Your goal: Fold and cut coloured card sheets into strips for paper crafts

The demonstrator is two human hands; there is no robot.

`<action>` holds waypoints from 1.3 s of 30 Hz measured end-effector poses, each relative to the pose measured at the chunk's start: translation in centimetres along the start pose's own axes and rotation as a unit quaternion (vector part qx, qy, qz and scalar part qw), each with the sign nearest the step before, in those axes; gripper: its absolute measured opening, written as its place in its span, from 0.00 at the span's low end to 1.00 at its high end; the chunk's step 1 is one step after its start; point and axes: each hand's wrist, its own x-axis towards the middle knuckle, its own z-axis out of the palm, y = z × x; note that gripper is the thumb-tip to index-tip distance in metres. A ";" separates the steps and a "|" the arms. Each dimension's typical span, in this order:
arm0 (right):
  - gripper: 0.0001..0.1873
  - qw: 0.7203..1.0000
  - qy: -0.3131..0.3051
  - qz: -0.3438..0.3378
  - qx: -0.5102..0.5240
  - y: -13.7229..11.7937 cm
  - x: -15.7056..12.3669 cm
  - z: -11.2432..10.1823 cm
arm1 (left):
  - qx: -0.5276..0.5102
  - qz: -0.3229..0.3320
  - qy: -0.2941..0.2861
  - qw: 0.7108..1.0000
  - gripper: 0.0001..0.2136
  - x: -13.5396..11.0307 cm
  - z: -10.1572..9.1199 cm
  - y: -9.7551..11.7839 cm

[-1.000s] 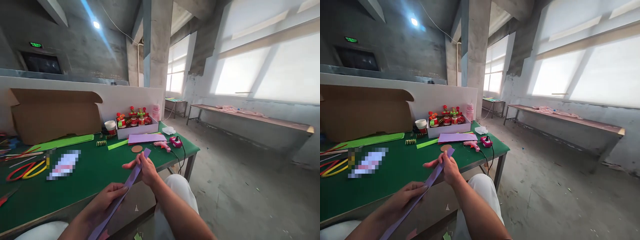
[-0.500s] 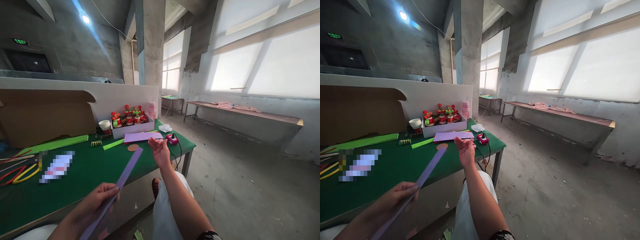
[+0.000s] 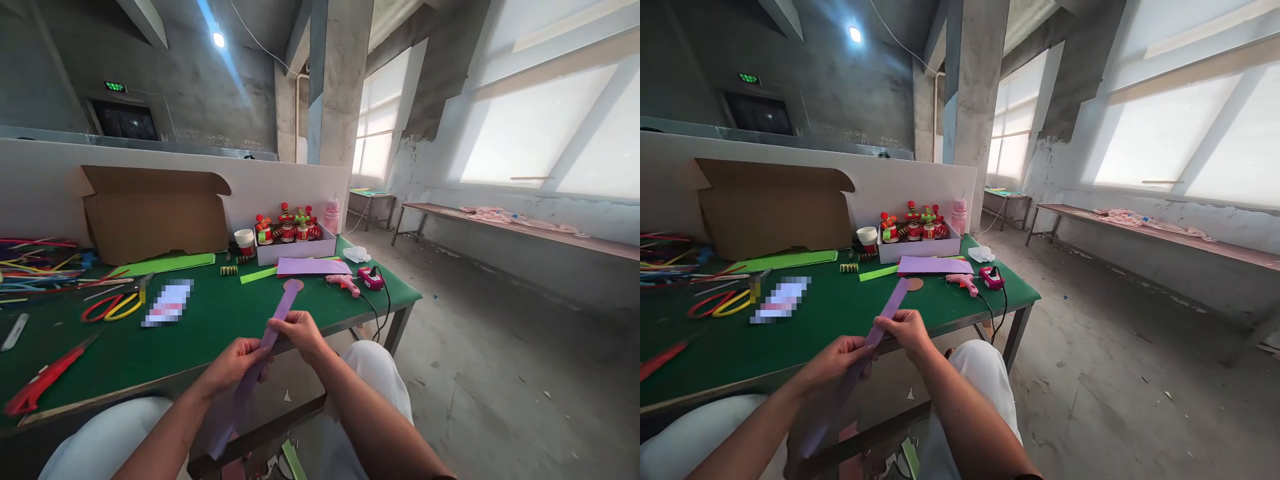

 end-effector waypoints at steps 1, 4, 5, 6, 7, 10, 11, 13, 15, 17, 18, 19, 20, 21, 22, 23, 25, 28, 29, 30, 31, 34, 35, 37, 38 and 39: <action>0.31 0.999 0.028 -0.017 -0.007 -0.3 0.2 -0.5 | 0.018 -0.004 -0.003 1.000 0.32 -0.1 -0.4 -0.1; 0.31 0.995 0.091 -0.047 -0.021 -1.1 0.9 -2.7 | 0.089 -0.009 0.021 0.996 0.32 -0.8 -2.3 -0.4; 0.31 0.993 0.105 -0.049 -0.027 -1.4 1.1 -3.5 | 0.118 -0.011 0.038 0.992 0.32 -1.1 -3.1 -0.6; 0.31 0.991 0.116 -0.048 -0.036 -1.5 1.2 -4.2 | 0.149 -0.013 0.058 0.987 0.31 -1.4 -3.9 -0.9; 0.31 0.990 0.124 -0.044 -0.047 -1.6 1.3 -4.7 | 0.183 -0.017 0.079 0.980 0.29 -1.7 -4.8 -1.1; 0.26 0.986 0.132 -0.018 -0.097 -1.6 1.4 -5.3 | 0.298 -0.031 0.142 0.944 0.23 -2.3 -7.0 -1.6; 0.25 0.984 0.132 -0.007 -0.120 -1.5 1.4 -5.2 | 0.337 -0.034 0.163 0.927 0.21 -2.3 -7.5 -1.6; 0.21 0.975 0.135 0.011 -0.174 -1.3 1.5 -4.7 | 0.408 -0.037 0.209 0.888 0.18 -2.2 -8.1 -1.5; 0.20 0.960 0.141 0.022 -0.240 -1.3 1.7 -4.1 | 0.463 -0.026 0.261 0.847 0.17 -1.9 -7.8 -1.2; 0.21 0.938 0.149 0.025 -0.311 -1.4 1.8 -3.7 | 0.496 -0.001 0.300 0.815 0.20 -1.3 -6.7 -1.2; 0.22 0.926 0.152 0.026 -0.346 -1.5 1.9 -3.5 | 0.511 0.020 0.305 0.804 0.23 -0.9 -5.9 -1.3; 0.23 0.912 0.155 0.026 -0.379 -1.7 2.0 -3.5 | 0.524 0.041 0.298 0.797 0.24 -0.5 -5.0 -1.5; 0.24 0.898 0.157 0.027 -0.411 -1.9 2.0 -3.5 | 0.537 0.063 0.280 0.793 0.25 0.0 -4.0 -1.9; 0.24 0.883 0.159 0.028 -0.440 -2.1 2.0 -3.6 | 0.556 0.079 0.256 0.787 0.25 0.4 -3.0 -2.3; 0.23 0.869 0.163 0.028 -0.467 -2.5 2.0 -3.7 | 0.563 0.082 0.240 0.787 0.26 0.9 -2.2 -2.8; 0.20 0.853 0.170 0.028 -0.492 -2.8 1.9 -3.8 | 0.568 0.079 0.230 0.786 0.28 1.3 -1.5 -3.3; 0.10 0.822 0.195 0.017 -0.535 -3.4 1.8 -3.8 | 0.568 0.064 0.226 0.789 0.31 1.9 -0.6 -4.1; 0.16 0.782 0.221 -0.047 -0.581 -3.3 1.5 -2.6 | 0.568 0.051 0.225 0.790 0.32 2.3 -0.2 -4.7; 0.21 0.772 0.200 -0.090 -0.596 -2.8 1.3 -1.9 | 0.568 0.048 0.224 0.790 0.32 2.3 -0.2 -4.7; 0.24 0.758 0.157 -0.148 -0.615 -2.0 1.1 -1.1 | 0.569 0.047 0.223 0.790 0.32 2.3 -0.2 -4.7; 0.27 0.744 0.079 -0.206 -0.631 -1.1 0.9 -0.2 | 0.571 0.046 0.221 0.790 0.31 2.2 -0.2 -4.7; 0.33 0.729 -0.107 -0.256 -0.625 1.9 0.3 2.1 | 0.573 0.050 0.211 0.790 0.31 1.9 -0.4 -4.9; 0.36 0.731 -0.119 -0.247 -0.625 2.6 0.2 2.6 | 0.574 0.053 0.208 0.790 0.32 1.8 -0.5 -4.9; 0.39 0.736 -0.109 -0.222 -0.630 3.4 0.1 3.0 | 0.573 0.060 0.205 0.791 0.32 1.8 -0.8 -5.1; 0.40 0.736 -0.101 -0.211 -0.635 3.4 0.0 3.0 | 0.572 0.063 0.205 0.792 0.32 1.9 -0.9 -5.2; 0.40 0.734 -0.095 -0.203 -0.641 3.4 0.0 2.8 | 0.571 0.065 0.206 0.792 0.32 2.0 -1.1 -5.3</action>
